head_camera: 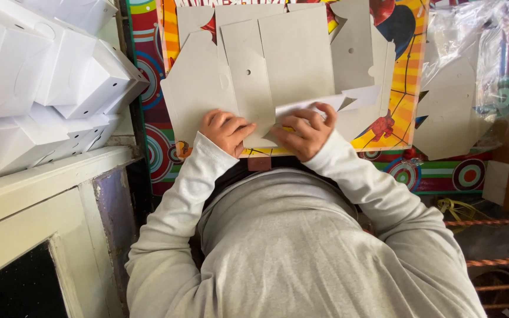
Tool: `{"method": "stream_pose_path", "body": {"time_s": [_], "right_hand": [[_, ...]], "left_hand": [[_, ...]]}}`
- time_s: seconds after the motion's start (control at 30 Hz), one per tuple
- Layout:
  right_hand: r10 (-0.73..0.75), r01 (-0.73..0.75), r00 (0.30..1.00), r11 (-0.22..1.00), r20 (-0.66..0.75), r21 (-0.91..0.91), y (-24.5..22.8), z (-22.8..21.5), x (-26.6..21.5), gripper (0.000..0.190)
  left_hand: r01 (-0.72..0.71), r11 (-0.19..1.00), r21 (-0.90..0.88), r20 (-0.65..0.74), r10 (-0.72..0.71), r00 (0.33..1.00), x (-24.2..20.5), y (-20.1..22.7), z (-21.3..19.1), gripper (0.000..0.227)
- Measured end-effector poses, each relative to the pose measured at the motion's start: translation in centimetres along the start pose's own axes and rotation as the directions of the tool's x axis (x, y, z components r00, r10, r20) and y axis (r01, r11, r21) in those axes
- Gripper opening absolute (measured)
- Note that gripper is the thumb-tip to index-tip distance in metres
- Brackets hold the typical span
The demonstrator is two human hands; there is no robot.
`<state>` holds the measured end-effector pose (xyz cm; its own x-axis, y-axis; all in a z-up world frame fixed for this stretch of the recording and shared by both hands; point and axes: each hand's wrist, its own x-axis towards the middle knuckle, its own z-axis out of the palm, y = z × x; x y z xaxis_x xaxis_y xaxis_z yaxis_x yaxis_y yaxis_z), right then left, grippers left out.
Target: The person folds a flat white cardboard sheet into a small box by creasing pre-scored lines, tucking flaps, and securing tabs. The finished box is placed on a stack of similar boxes to the left.
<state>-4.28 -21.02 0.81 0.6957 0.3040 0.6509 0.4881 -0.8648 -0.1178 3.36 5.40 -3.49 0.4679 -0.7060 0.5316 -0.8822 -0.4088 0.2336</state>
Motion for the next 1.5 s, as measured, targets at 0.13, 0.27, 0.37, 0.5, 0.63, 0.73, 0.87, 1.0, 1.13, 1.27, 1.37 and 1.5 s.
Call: {"method": "stream_pose_path", "body": {"time_s": [0.13, 0.27, 0.37, 0.5, 0.63, 0.73, 0.87, 1.0, 1.13, 1.27, 1.37, 1.5], "right_hand": [[0.061, -0.066, 0.997, 0.989, 0.040, 0.131, 0.4, 3.0, -0.4, 0.022], [0.208, -0.220, 0.974, 0.963, 0.092, 0.155, 0.1, 3.8, 0.7, 0.028], [0.316, -0.326, 0.943, 0.938, 0.101, 0.115, 0.0, 5.5, -0.2, 0.025], [0.133, -0.153, 0.980, 0.980, 0.147, 0.128, -1.3, 2.9, 3.1, 0.016], [0.076, -0.102, 0.982, 0.983, 0.174, 0.151, -1.2, 3.4, 2.3, 0.022], [0.137, -0.174, 0.969, 0.970, 0.204, 0.173, -0.8, 3.6, 2.7, 0.013], [0.260, -0.320, 0.933, 0.917, 0.250, 0.239, -0.6, 3.7, 3.9, 0.070], [0.214, -0.272, 0.958, 0.893, 0.193, 0.359, 0.3, 3.8, 3.5, 0.028], [0.265, -0.326, 0.941, 0.874, 0.208, 0.360, 0.5, 0.8, 3.5, 0.018], [0.304, -0.373, 0.922, 0.860, 0.239, 0.349, 0.4, -3.0, 3.5, 0.015], [0.301, -0.364, 0.924, 0.880, 0.235, 0.304, 0.8, -3.8, 3.0, 0.016], [0.192, -0.185, 0.978, 0.979, 0.086, -0.079, -0.4, -1.7, 0.8, 0.035]], "left_hand": [[0.159, 0.977, -0.141, 0.000, -0.160, 0.987, 1.0, -0.1, -0.3, 0.028], [0.372, 0.917, -0.143, -0.046, -0.382, 0.923, 3.0, 0.9, -1.5, 0.062], [0.457, 0.886, 0.080, 0.012, -0.460, 0.888, 3.8, 1.0, -1.9, 0.078], [0.457, 0.878, 0.142, 0.059, -0.469, 0.881, 2.4, 0.2, -1.1, 0.064], [0.346, 0.937, 0.045, 0.109, -0.349, 0.931, 0.4, -1.5, -1.8, 0.045], [0.213, 0.977, 0.000, 0.039, -0.213, 0.976, -1.3, -2.7, -4.5, 0.044], [0.209, 0.978, 0.020, 0.029, -0.210, 0.977, -2.5, -1.4, -9.5, 0.073], [0.219, 0.974, 0.057, 0.047, -0.221, 0.974, -2.6, 0.2, -10.0, 0.087], [0.158, 0.980, 0.120, -0.131, -0.142, 0.981, -3.3, 0.7, -6.5, 0.054], [0.123, 0.982, 0.147, -0.279, -0.078, 0.957, -3.0, 1.0, -4.2, 0.045], [0.102, 0.986, 0.131, -0.309, -0.057, 0.950, -1.2, 1.1, -4.9, 0.045], [0.043, 0.992, 0.117, -0.325, -0.003, 0.946, -1.5, 0.8, -3.1, 0.043]]}}
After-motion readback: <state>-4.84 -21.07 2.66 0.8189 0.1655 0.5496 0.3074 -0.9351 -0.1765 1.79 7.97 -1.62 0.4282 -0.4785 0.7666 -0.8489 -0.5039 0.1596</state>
